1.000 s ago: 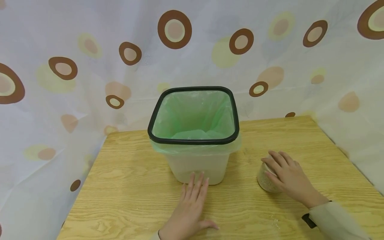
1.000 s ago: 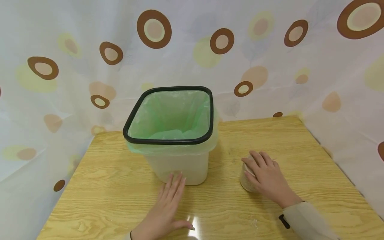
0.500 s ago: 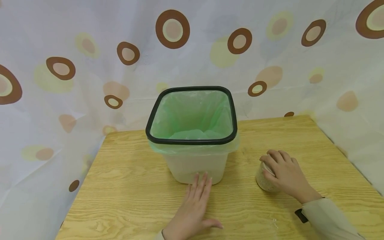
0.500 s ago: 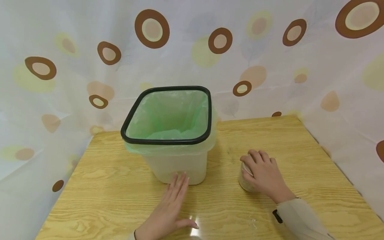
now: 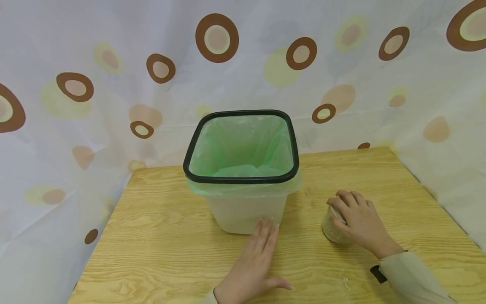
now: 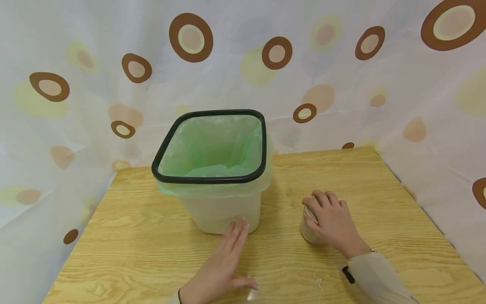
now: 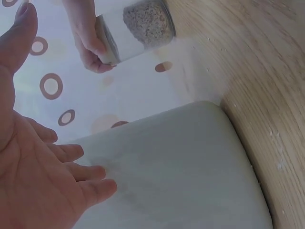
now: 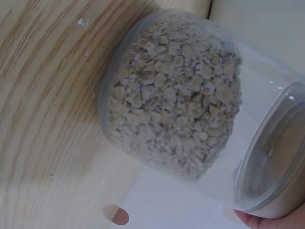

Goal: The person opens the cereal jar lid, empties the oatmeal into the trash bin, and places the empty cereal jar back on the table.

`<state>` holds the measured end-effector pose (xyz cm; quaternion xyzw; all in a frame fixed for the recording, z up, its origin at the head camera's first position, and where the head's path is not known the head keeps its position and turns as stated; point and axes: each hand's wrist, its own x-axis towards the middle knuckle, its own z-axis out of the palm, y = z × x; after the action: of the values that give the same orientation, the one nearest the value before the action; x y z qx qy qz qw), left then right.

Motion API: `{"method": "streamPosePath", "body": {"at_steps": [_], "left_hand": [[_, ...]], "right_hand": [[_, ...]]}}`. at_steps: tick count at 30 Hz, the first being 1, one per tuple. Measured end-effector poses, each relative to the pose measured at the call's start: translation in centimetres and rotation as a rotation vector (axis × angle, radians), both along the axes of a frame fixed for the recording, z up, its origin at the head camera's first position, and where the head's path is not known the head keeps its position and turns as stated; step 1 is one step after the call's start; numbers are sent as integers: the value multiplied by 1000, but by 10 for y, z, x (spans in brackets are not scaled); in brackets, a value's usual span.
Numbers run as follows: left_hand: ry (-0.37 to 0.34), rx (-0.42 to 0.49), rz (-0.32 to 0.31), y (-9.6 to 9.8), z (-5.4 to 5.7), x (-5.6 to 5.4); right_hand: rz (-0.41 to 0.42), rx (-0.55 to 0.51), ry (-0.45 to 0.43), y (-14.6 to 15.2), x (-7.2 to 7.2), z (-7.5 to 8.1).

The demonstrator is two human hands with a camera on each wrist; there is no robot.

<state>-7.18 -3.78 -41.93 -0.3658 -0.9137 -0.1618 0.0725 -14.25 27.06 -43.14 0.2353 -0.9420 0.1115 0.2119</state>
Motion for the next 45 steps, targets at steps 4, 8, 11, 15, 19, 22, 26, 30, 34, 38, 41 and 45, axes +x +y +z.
{"method": "streamPosePath", "body": {"at_steps": [4, 8, 11, 15, 19, 22, 26, 30, 34, 38, 41, 45], "left_hand": [[49, 18, -19, 6, -3, -3], [52, 24, -34, 10, -6, -5], [43, 17, -43, 13, -7, -6], [36, 15, -53, 17, -8, -6], [36, 18, -71, 22, -11, -8], [48, 16, -76, 27, -14, -9], [17, 21, -76, 34, -18, -11], [-72, 25, -65, 42, -19, -14], [-117, 12, -41, 48, -19, -15], [-88, -12, -20, 53, -20, -16], [-62, -32, -10, 56, -20, -16], [-70, -22, -7, 60, -19, -18]], "right_hand": [[2, -4, 9, 0, -1, 0], [1, 0, 11, 0, -1, -1], [2, 4, 14, 0, -1, -2], [0, 8, 23, 0, -1, -2], [-3, 12, 30, 0, 0, -2], [-2, 13, 34, 0, 0, -3], [-5, 10, 48, 0, -1, -4], [-2, 5, 64, -1, -1, -4], [2, -2, 66, -2, -2, -5], [1, -4, 65, -3, -3, -4], [0, -5, 64, -3, -3, -4], [2, -11, 77, -2, -3, -4]]}}
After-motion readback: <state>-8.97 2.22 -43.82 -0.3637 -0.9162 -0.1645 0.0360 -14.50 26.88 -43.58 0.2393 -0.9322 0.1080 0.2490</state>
